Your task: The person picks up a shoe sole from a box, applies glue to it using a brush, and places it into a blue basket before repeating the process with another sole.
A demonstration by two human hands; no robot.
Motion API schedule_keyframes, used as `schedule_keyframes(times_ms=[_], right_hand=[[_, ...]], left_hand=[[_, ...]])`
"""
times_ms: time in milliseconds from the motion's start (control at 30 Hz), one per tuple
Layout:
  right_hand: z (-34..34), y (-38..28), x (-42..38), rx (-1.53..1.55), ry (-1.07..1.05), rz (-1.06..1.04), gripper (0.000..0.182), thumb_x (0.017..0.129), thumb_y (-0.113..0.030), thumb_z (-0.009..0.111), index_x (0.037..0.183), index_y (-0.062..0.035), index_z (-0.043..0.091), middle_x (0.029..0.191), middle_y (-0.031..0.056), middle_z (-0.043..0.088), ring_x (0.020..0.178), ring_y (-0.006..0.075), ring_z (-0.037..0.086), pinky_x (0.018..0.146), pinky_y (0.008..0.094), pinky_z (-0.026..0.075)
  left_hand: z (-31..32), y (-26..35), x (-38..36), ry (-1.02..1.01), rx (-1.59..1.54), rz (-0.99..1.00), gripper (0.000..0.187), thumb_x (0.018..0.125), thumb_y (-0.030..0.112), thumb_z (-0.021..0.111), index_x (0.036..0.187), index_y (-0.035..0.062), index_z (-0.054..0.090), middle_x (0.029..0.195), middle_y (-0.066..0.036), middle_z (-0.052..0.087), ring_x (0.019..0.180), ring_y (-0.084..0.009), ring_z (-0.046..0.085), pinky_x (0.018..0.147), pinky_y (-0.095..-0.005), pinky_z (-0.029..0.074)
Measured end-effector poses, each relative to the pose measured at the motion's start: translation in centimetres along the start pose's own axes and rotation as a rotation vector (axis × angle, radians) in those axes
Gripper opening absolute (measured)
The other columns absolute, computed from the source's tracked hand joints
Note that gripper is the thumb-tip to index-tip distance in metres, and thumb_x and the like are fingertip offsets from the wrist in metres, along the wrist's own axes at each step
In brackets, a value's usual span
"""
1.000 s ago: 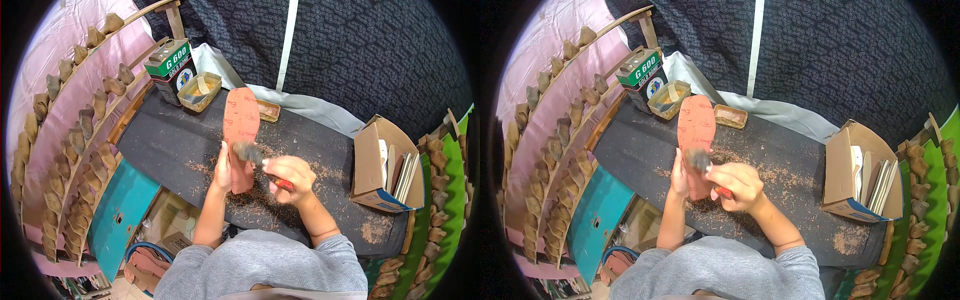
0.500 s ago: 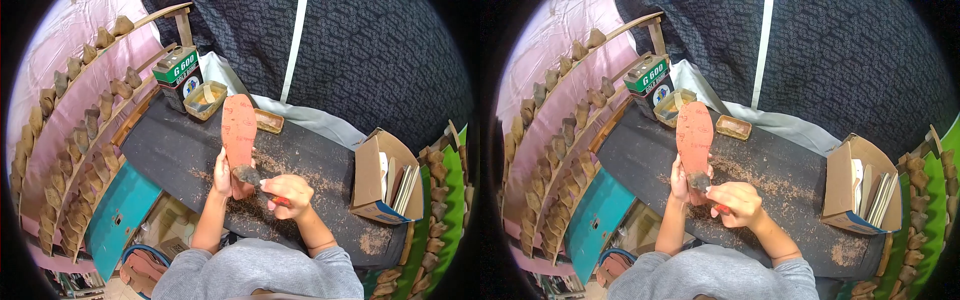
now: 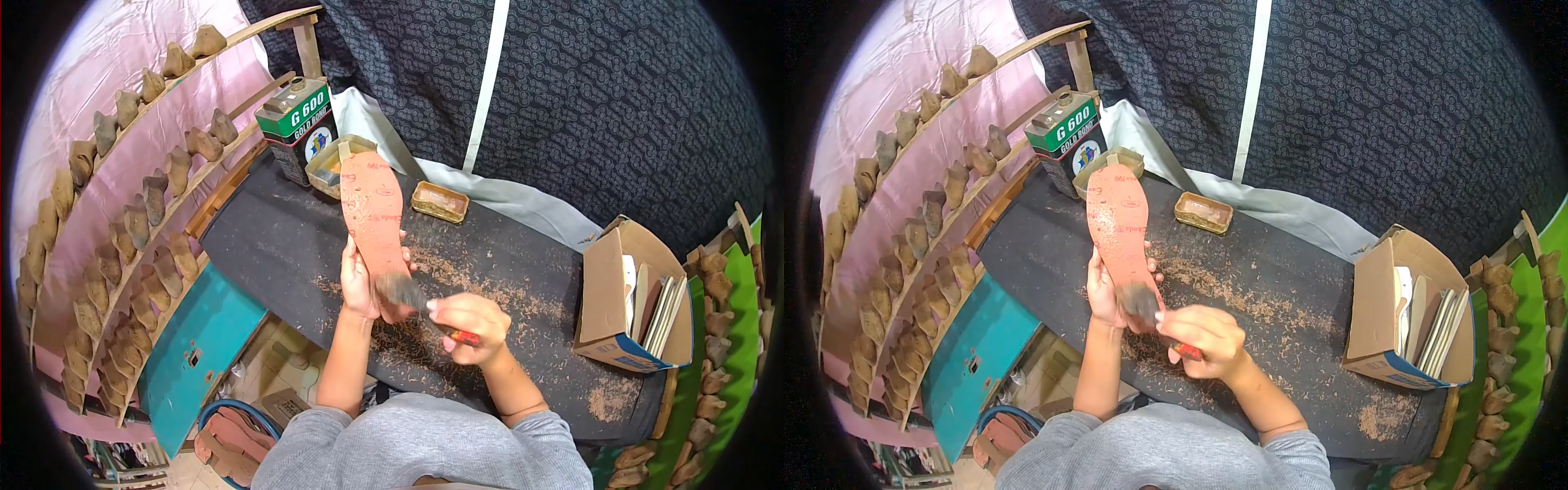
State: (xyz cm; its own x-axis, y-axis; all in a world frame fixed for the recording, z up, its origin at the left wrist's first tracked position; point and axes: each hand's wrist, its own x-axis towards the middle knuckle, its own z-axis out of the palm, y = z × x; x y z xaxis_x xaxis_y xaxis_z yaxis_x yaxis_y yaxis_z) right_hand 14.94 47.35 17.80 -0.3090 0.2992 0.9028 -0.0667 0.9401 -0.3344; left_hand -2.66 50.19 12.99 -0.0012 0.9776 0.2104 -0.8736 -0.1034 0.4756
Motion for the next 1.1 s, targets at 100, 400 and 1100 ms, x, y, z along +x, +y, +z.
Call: schedule_keyframes(times_ms=[100,400,1100], right_hand=[[0.6,0.3,0.8,-0.143,-0.006,-0.072,0.025,0.069,-0.015,0.07,0.087,0.001,0.064,0.09,0.0149,0.063,0.07,0.0273,0.063,0.06,0.0313,0.052],[-0.4,0.3,0.3,0.032,-0.081,-0.01,0.024,0.07,-0.017,0.07,0.085,0.0011,0.063,0.088,0.0161,0.062,0.065,0.028,0.062,0.058,0.033,0.051],[-0.3,-0.8,-1.5,-0.09,-0.06,-0.036,0.02,0.069,-0.015,0.068,0.082,0.0001,0.065,0.081,0.0125,0.065,0.063,0.0239,0.062,0.058,0.0305,0.052]], left_hand=[[-0.5,-0.6,0.3,0.092,-0.023,-0.019,0.056,0.094,0.045,0.022,0.122,0.0022,0.044,0.104,-0.015,0.054,0.079,-0.0258,0.055,0.068,-0.0408,0.051],[1.1,0.0,0.9,0.055,-0.017,0.069,0.057,0.094,0.046,0.02,0.115,0.0018,0.048,0.1,-0.012,0.058,0.074,-0.0211,0.059,0.066,-0.0358,0.052],[0.6,-0.2,1.2,0.082,0.018,0.148,0.054,0.094,0.044,0.023,0.117,0.0032,0.048,0.099,-0.014,0.058,0.07,-0.0224,0.059,0.066,-0.0384,0.05]])
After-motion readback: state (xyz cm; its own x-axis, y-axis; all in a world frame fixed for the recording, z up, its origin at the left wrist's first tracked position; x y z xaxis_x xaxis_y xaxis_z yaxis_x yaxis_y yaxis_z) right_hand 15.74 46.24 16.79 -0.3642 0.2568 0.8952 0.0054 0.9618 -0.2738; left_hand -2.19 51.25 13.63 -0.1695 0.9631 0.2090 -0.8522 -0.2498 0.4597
